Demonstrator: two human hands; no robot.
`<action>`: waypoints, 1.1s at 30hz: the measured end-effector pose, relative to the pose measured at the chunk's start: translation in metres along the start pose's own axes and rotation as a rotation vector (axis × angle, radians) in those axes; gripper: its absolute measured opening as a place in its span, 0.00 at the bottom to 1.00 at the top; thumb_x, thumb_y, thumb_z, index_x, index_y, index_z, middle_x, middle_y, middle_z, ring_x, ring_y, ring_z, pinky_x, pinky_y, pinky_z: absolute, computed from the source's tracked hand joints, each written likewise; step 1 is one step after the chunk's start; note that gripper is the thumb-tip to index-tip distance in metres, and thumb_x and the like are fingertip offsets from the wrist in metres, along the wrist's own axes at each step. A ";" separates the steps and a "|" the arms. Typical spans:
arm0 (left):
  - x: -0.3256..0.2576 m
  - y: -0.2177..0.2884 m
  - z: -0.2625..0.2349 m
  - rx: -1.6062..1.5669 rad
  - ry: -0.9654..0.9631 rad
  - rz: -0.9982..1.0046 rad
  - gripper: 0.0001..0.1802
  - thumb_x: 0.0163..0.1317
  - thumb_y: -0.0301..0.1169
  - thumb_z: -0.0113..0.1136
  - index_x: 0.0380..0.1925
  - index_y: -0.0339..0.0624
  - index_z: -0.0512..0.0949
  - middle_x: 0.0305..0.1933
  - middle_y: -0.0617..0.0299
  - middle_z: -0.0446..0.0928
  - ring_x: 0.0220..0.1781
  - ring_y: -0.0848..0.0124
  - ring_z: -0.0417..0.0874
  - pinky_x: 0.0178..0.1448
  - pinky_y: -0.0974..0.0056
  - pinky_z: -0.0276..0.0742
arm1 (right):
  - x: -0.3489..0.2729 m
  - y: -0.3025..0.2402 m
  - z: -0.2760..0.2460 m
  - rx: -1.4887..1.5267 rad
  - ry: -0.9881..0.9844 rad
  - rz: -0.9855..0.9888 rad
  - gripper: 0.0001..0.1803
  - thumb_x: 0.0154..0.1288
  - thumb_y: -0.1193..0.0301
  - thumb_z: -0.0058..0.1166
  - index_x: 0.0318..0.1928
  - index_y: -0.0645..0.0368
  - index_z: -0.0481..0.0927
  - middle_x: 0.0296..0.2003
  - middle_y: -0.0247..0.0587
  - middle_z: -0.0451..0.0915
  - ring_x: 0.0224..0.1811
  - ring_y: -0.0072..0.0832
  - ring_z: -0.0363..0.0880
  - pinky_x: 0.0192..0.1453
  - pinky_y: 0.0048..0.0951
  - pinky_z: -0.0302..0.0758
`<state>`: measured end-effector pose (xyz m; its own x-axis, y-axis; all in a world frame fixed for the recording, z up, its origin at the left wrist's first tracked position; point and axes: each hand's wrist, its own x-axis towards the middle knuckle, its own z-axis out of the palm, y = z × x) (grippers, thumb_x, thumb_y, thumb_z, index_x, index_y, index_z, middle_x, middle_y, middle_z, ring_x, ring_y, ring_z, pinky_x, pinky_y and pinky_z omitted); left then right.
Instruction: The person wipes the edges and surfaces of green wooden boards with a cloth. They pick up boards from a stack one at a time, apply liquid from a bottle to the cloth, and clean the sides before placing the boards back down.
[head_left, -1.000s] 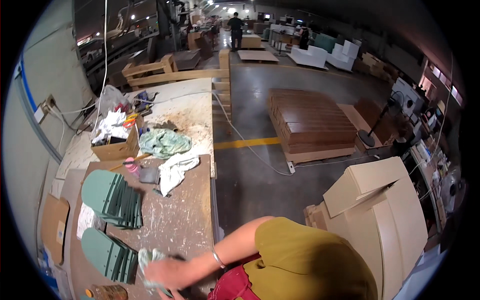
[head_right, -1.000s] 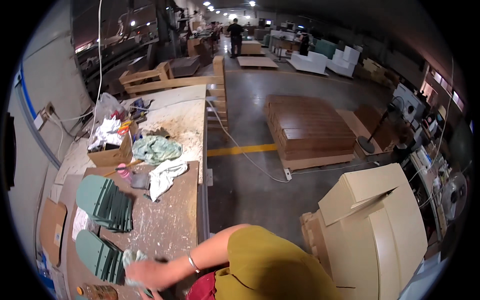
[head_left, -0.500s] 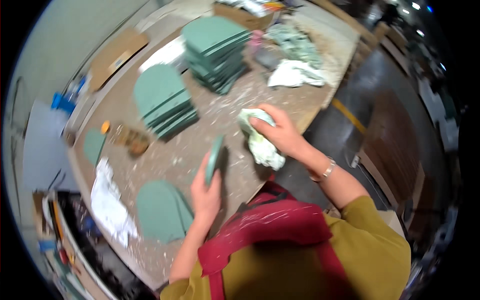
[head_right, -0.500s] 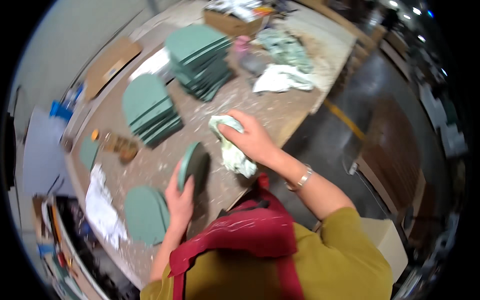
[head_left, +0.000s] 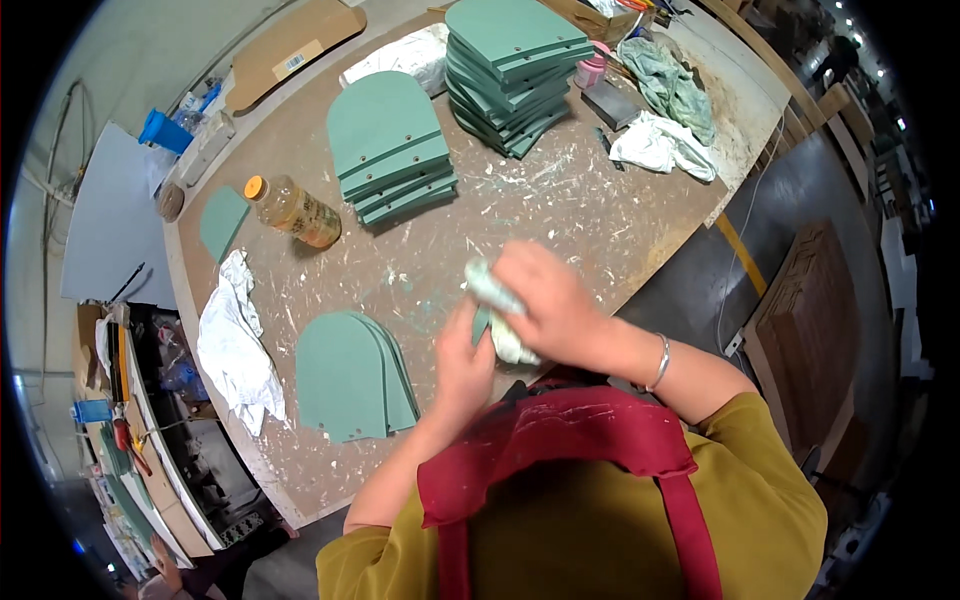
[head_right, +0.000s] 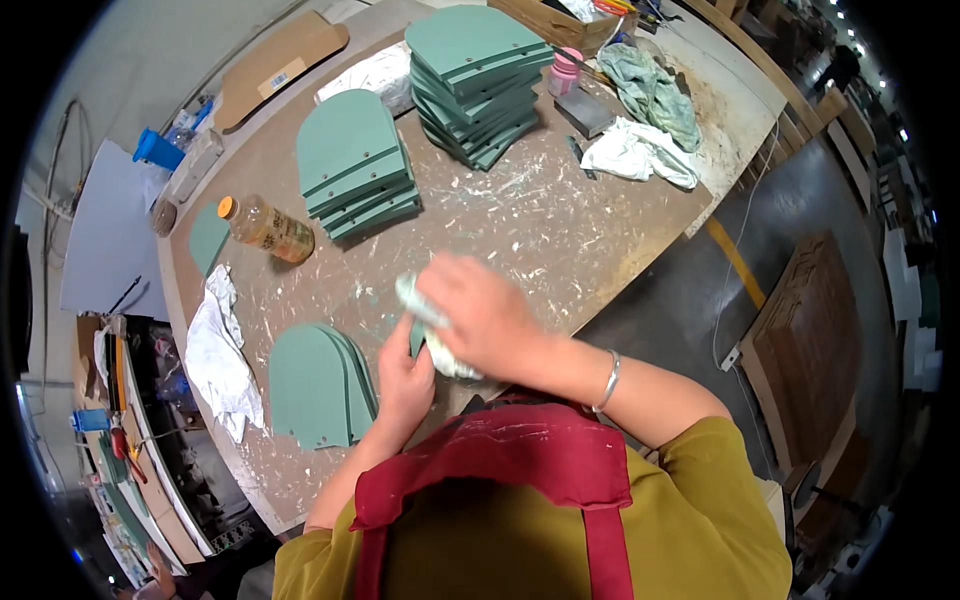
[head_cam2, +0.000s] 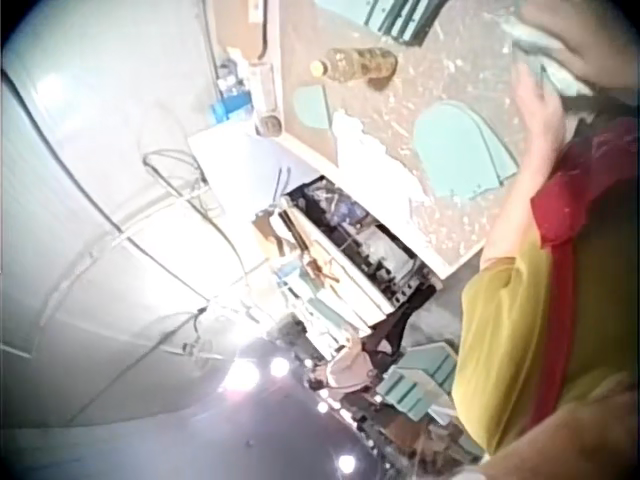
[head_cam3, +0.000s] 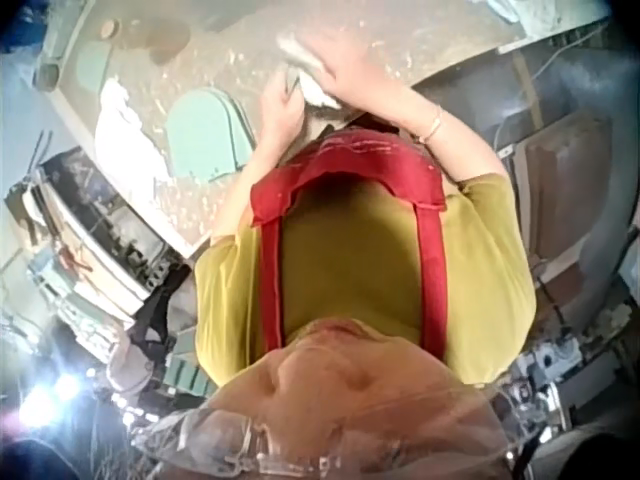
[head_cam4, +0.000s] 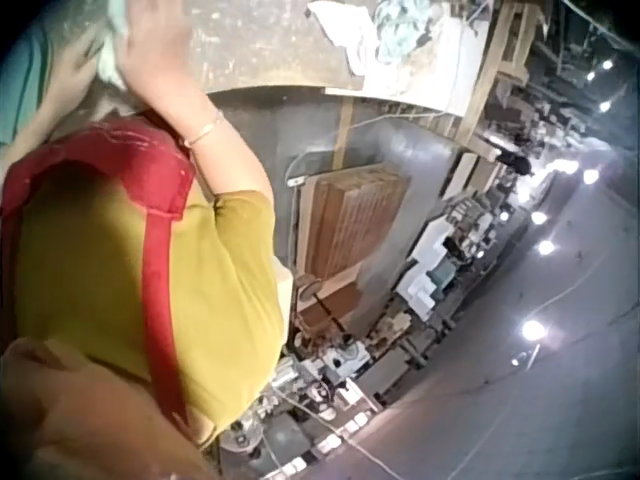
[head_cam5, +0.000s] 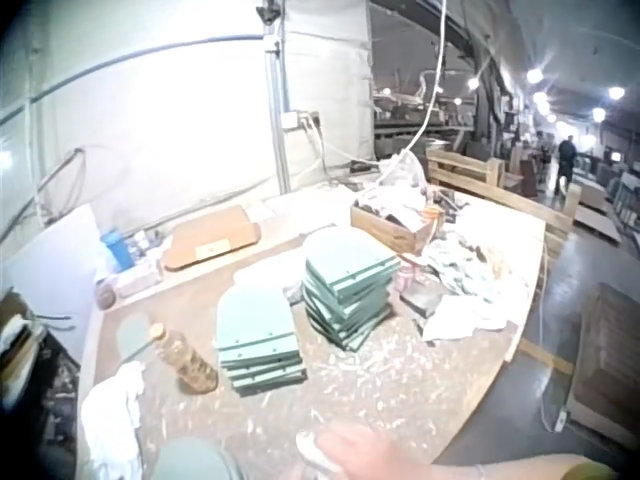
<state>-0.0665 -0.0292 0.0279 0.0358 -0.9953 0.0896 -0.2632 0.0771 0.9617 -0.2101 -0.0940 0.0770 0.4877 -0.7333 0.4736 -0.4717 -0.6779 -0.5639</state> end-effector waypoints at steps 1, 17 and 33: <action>0.003 0.004 0.002 -0.039 0.022 -0.010 0.24 0.61 0.20 0.52 0.59 0.34 0.69 0.51 0.53 0.78 0.54 0.71 0.75 0.58 0.66 0.69 | 0.006 0.013 0.001 0.040 0.042 0.106 0.09 0.52 0.71 0.55 0.34 0.59 0.71 0.32 0.46 0.70 0.35 0.46 0.72 0.35 0.41 0.71; -0.005 0.002 0.002 0.136 -0.023 -0.176 0.25 0.60 0.18 0.52 0.60 0.33 0.68 0.59 0.47 0.74 0.60 0.60 0.76 0.63 0.64 0.67 | -0.007 0.016 0.002 0.158 0.047 0.059 0.10 0.57 0.70 0.54 0.37 0.60 0.73 0.33 0.46 0.72 0.38 0.48 0.73 0.39 0.44 0.71; -0.008 0.012 -0.012 0.211 0.076 -0.072 0.19 0.56 0.19 0.58 0.51 0.35 0.75 0.52 0.48 0.78 0.54 0.58 0.80 0.58 0.62 0.72 | 0.006 0.020 -0.009 0.305 -0.068 -0.021 0.10 0.61 0.68 0.55 0.40 0.60 0.74 0.33 0.48 0.73 0.37 0.43 0.76 0.37 0.38 0.73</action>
<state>-0.0584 -0.0196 0.0420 0.1318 -0.9900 0.0498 -0.4525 -0.0154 0.8916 -0.2233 -0.1119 0.0747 0.5476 -0.7075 0.4467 -0.2237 -0.6382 -0.7366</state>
